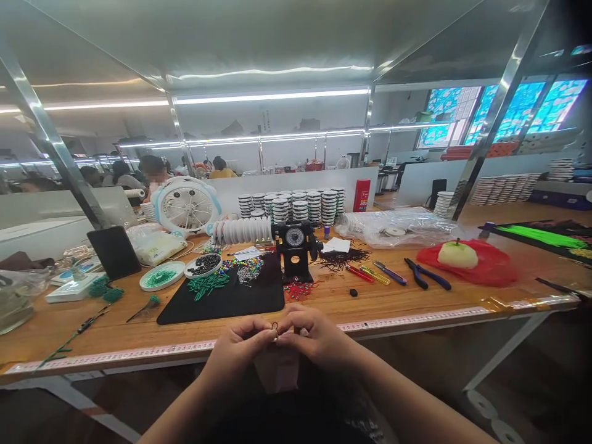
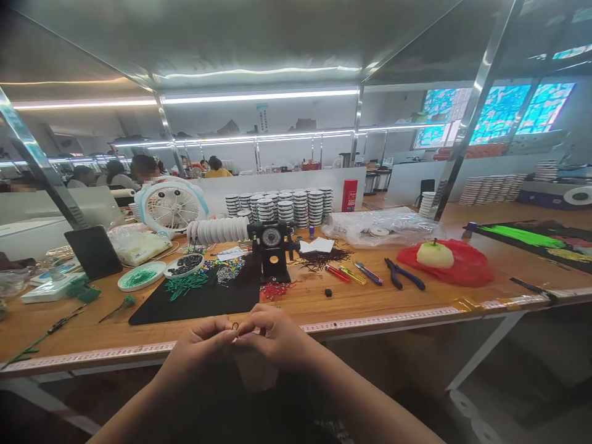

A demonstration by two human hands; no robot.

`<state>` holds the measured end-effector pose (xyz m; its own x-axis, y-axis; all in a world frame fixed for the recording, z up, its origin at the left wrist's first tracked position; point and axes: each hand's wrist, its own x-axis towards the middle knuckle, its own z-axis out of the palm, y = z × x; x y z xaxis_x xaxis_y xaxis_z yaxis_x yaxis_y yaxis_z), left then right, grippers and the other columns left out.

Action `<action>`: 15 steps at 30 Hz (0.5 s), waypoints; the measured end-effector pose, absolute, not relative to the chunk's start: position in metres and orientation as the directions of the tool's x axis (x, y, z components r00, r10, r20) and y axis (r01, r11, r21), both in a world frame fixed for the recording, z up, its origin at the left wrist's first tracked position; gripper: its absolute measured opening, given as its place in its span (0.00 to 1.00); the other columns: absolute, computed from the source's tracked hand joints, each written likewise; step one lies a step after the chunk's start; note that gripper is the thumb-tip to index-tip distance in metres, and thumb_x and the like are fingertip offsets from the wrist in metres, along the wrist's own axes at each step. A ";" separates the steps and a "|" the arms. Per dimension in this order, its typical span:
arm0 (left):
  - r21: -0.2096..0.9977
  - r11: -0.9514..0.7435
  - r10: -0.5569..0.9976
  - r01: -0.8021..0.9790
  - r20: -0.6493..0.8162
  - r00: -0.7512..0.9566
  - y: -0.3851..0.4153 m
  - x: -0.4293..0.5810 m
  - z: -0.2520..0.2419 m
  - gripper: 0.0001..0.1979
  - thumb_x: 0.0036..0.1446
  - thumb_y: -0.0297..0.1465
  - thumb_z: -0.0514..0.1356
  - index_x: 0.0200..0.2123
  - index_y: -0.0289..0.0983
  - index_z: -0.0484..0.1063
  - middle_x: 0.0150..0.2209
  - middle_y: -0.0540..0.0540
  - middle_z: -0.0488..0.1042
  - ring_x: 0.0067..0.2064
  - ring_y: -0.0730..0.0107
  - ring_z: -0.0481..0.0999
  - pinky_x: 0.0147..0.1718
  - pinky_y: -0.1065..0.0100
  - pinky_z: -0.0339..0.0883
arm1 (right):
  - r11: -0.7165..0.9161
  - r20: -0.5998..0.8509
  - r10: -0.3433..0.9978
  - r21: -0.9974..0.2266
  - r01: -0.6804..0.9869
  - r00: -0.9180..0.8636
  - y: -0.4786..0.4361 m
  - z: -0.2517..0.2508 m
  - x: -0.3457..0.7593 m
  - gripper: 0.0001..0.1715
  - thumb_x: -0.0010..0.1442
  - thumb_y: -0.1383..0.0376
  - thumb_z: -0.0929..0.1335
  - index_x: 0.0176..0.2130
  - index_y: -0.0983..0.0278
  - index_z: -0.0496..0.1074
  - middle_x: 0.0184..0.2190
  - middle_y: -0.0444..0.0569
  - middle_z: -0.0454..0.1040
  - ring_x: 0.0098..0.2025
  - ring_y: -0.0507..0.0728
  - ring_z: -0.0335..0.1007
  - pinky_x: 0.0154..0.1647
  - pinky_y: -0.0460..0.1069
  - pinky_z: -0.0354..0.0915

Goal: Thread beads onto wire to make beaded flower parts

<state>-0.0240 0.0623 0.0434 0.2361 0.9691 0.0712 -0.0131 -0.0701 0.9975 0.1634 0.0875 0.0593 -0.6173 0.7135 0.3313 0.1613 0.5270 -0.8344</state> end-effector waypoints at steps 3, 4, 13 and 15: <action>0.977 -0.198 0.980 0.078 0.197 0.019 0.058 -0.016 0.032 0.10 0.50 0.38 0.62 0.25 0.37 0.72 0.20 0.52 0.66 0.26 0.73 0.63 0.36 0.67 0.59 | 0.489 0.346 0.781 -0.857 0.164 -0.521 0.091 0.050 0.157 0.08 0.56 0.63 0.67 0.31 0.64 0.76 0.26 0.45 0.68 0.32 0.51 0.64 0.34 0.46 0.59; 0.959 -0.250 0.966 0.135 0.256 -0.032 0.056 -0.015 0.030 0.09 0.51 0.37 0.61 0.25 0.37 0.73 0.19 0.53 0.65 0.26 0.74 0.63 0.40 0.67 0.58 | 0.488 0.353 0.790 -0.857 0.165 -0.502 0.091 0.048 0.155 0.08 0.56 0.64 0.67 0.30 0.64 0.76 0.26 0.45 0.68 0.31 0.51 0.63 0.33 0.46 0.59; 0.933 -0.304 0.932 0.191 0.333 -0.143 0.045 -0.005 0.028 0.11 0.56 0.37 0.56 0.28 0.37 0.71 0.24 0.50 0.69 0.27 0.71 0.67 0.28 0.72 0.61 | 0.561 0.473 0.806 -0.801 0.208 -0.355 0.079 0.052 0.148 0.11 0.57 0.65 0.65 0.27 0.66 0.75 0.22 0.45 0.67 0.29 0.51 0.61 0.30 0.46 0.58; 0.957 -0.249 0.948 0.150 0.273 -0.163 0.042 -0.002 0.026 0.13 0.57 0.38 0.55 0.26 0.36 0.69 0.22 0.50 0.67 0.25 0.72 0.67 0.27 0.72 0.62 | 0.670 0.605 0.741 -0.692 0.269 -0.290 0.079 0.048 0.147 0.10 0.57 0.66 0.65 0.27 0.66 0.75 0.22 0.46 0.66 0.29 0.52 0.60 0.32 0.47 0.58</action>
<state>-0.0019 0.0421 0.0264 -0.1629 0.9482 0.2727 0.1503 -0.2494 0.9567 0.1473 0.0793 0.0484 -0.2896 0.7414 0.6054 0.2693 0.6700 -0.6917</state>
